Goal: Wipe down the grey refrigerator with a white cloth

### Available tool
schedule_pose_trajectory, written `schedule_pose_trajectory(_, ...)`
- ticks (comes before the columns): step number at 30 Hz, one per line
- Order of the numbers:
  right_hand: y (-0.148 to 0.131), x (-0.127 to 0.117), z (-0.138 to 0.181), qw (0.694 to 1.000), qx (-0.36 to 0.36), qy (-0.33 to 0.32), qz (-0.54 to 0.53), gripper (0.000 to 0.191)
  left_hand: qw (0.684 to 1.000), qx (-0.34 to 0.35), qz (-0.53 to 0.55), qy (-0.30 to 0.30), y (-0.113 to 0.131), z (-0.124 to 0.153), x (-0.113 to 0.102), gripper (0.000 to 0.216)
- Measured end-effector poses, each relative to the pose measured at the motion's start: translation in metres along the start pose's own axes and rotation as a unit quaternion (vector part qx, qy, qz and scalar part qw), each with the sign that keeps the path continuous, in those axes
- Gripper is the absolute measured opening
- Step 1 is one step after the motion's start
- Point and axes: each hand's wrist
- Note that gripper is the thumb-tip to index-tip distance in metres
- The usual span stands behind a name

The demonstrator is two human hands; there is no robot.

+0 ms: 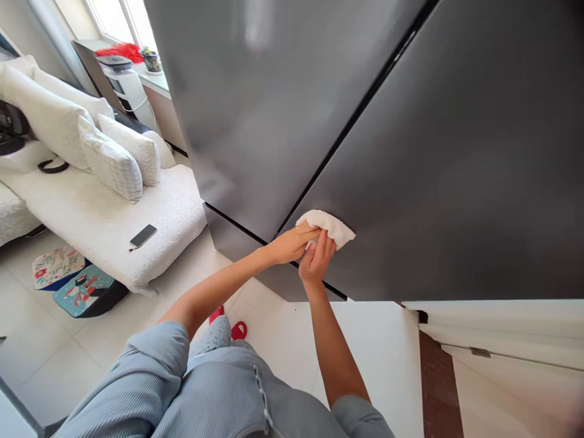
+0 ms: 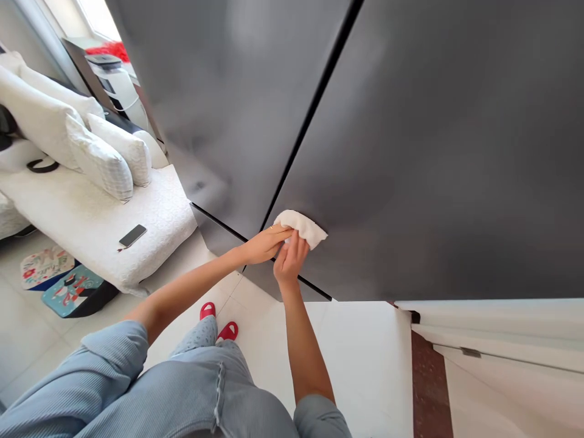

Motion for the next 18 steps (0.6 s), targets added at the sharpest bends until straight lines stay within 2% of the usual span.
schedule_pose_trajectory(3, -0.003, 0.017, -0.006, 0.998, 0.033, -0.004, 0.058, 0.072, 0.996, -0.018, 0.084, 0.007, -0.002, 0.014, -0.021, 0.052)
schedule_pose_trajectory(5, -0.007, 0.019, -0.021, 0.994, 0.036, -0.017, 0.1, 0.085, 0.984, -0.098, 0.137, 0.048, -0.006, 0.04, -0.026, 0.048)
schedule_pose_trajectory(7, -0.011, 0.011, -0.052, 0.99, 0.035, -0.007, 0.135, 0.091, 0.957, -0.219, 0.18, 0.069, -0.009, 0.081, -0.03, 0.045)
schedule_pose_trajectory(9, -0.018, -0.009, -0.097, 0.983, 0.004, 0.034, 0.183, 0.087, 0.922, -0.333, 0.188, 0.057, -0.01, 0.139, -0.035, 0.044)
schedule_pose_trajectory(11, -0.027, -0.034, -0.145, 0.961, -0.072, 0.091, 0.25, 0.082, 0.886, -0.427, 0.17, 0.058, -0.007, 0.209, -0.04, 0.042)
schedule_pose_trajectory(14, -0.038, -0.06, -0.194, 0.922, -0.168, 0.164, 0.307, 0.072, 0.797, -0.588, 0.13, 0.048, 0.008, 0.32, -0.045, 0.04)
schedule_pose_trajectory(16, -0.033, -0.061, -0.194, 0.913, -0.212, 0.152, 0.314, 0.067, 0.721, -0.685, 0.103, 0.034, 0.022, 0.387, -0.046, 0.038)
schedule_pose_trajectory(18, -0.015, -0.048, -0.166, 0.912, -0.262, 0.078, 0.306, 0.063, 0.645, -0.76, 0.076, 0.022, 0.039, 0.443, -0.046, 0.034)
Point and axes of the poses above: each hand's wrist, its own z-axis away from the middle knuckle, its own x-axis out of the palm, y = z × x, and after that the axes turned 1 degree about y, right-handed
